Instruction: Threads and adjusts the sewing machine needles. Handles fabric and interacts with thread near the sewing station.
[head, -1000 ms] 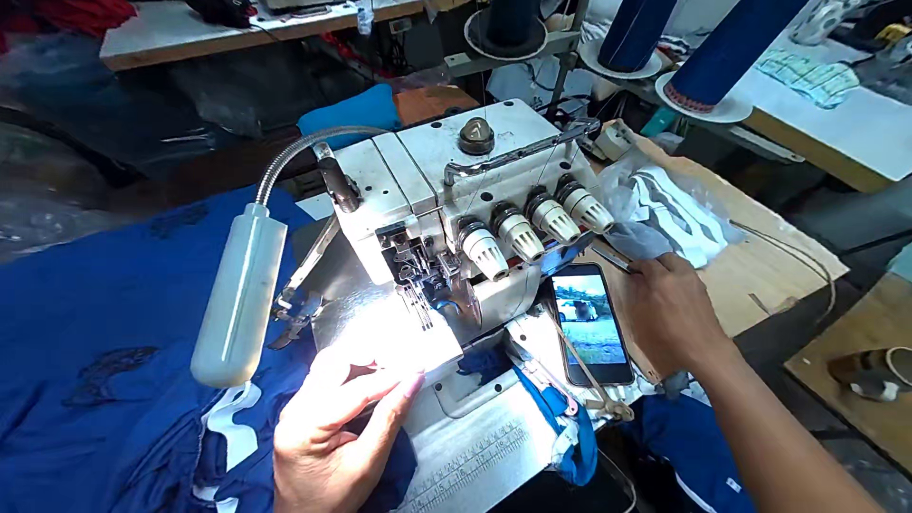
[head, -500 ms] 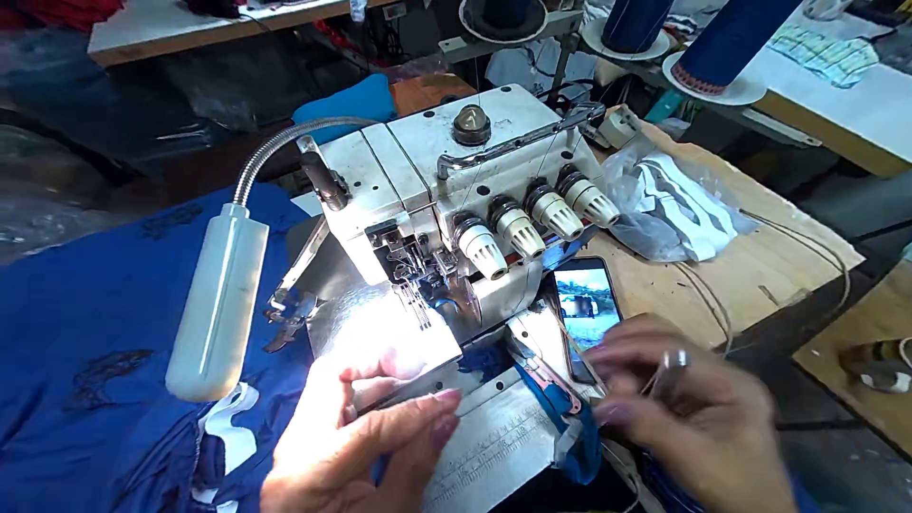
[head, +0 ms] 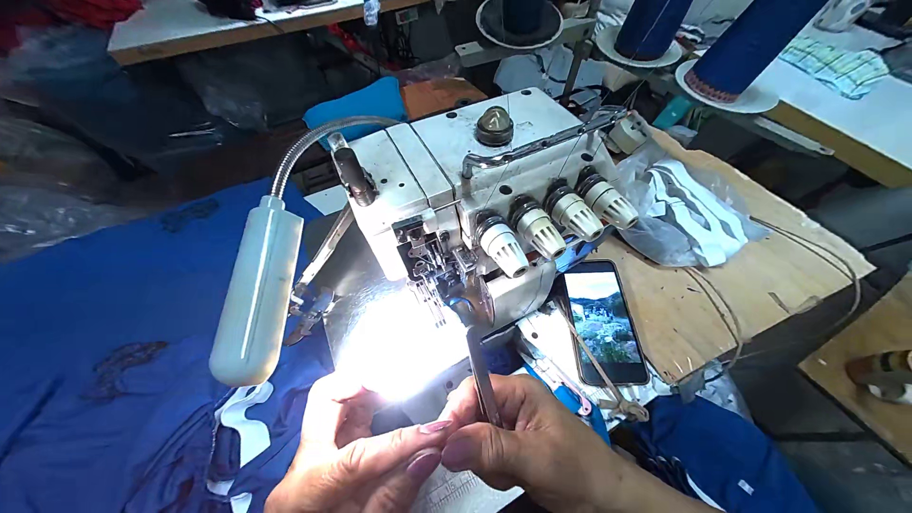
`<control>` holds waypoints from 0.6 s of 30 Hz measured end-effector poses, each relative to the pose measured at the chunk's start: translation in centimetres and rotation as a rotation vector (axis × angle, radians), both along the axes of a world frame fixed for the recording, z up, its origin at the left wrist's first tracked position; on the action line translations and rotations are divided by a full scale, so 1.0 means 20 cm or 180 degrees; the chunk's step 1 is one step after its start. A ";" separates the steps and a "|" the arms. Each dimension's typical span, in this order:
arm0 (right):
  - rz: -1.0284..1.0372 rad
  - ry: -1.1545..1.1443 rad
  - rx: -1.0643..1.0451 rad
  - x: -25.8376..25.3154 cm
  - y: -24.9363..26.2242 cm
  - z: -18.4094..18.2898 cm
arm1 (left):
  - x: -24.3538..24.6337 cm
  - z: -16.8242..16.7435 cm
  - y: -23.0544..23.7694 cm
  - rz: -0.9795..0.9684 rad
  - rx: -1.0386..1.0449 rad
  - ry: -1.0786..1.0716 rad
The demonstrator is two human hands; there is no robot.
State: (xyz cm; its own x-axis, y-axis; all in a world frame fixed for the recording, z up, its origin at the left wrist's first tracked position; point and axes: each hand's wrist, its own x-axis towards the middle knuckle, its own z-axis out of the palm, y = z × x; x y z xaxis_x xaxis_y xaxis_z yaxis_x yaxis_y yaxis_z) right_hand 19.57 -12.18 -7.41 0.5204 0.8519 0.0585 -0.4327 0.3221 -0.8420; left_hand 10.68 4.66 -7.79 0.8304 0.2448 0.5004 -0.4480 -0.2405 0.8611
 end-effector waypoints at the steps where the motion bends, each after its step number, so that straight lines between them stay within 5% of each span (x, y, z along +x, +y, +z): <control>1: 0.0019 0.0061 0.0037 0.00 0.00 0.00 | 0.00 0.00 0.00 -0.0053 -0.0060 0.0000; 18: -0.0115 0.0673 -0.0011 -0.05 -0.01 -0.04 | -0.01 0.00 -0.04 -0.0041 -0.0421 0.0267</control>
